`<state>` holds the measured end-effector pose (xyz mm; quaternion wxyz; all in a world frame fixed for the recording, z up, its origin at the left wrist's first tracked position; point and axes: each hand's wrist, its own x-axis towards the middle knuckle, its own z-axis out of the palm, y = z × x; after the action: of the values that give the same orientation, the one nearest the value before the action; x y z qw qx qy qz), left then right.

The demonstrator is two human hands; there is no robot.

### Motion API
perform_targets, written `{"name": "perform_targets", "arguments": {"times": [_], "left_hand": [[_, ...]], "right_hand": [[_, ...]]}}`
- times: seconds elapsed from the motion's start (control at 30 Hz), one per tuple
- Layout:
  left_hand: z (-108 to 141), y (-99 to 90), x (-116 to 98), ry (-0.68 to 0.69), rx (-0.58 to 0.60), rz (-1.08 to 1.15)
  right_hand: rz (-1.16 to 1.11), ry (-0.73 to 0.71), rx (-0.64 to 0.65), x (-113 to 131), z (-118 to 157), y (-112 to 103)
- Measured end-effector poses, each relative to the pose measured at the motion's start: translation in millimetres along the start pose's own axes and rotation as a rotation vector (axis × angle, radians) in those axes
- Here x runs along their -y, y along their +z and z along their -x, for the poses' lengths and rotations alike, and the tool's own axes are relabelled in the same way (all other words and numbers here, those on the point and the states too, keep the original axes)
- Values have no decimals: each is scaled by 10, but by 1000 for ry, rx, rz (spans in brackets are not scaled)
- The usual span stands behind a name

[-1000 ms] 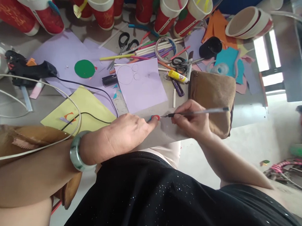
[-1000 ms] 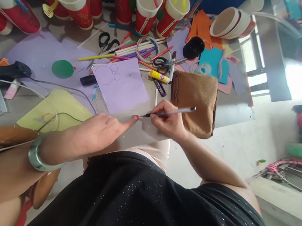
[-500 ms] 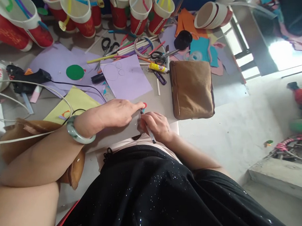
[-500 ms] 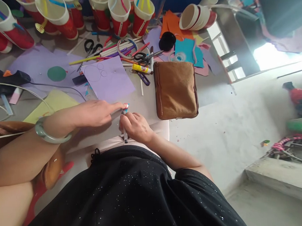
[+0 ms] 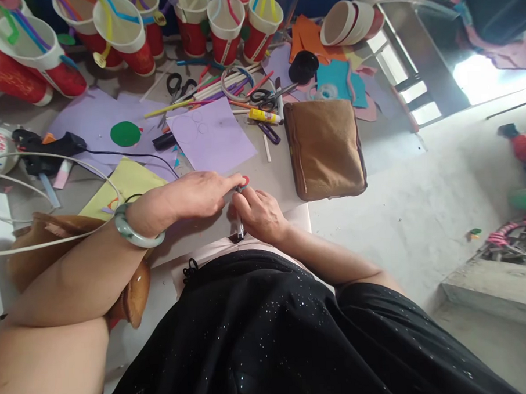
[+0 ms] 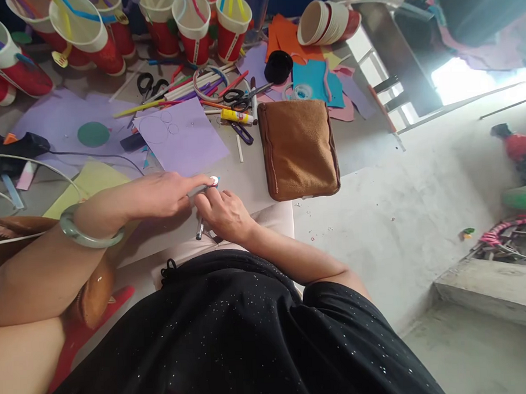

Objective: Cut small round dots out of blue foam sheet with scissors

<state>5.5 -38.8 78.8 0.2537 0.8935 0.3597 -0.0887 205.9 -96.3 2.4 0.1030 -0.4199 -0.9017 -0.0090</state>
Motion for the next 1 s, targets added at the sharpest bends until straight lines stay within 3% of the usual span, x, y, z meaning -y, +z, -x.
{"name": "perform_targets", "arguments": {"times": [0.43, 0.7, 1.0], "left_hand": [[16, 13, 5, 3, -7, 3], [-37, 95, 69, 1, -25, 34], [-34, 87, 40, -24, -30, 15]], "right_hand": [[90, 41, 0, 101, -83, -56], [61, -59, -158, 22, 49, -59], [-108, -84, -238, -127, 171, -70]]}}
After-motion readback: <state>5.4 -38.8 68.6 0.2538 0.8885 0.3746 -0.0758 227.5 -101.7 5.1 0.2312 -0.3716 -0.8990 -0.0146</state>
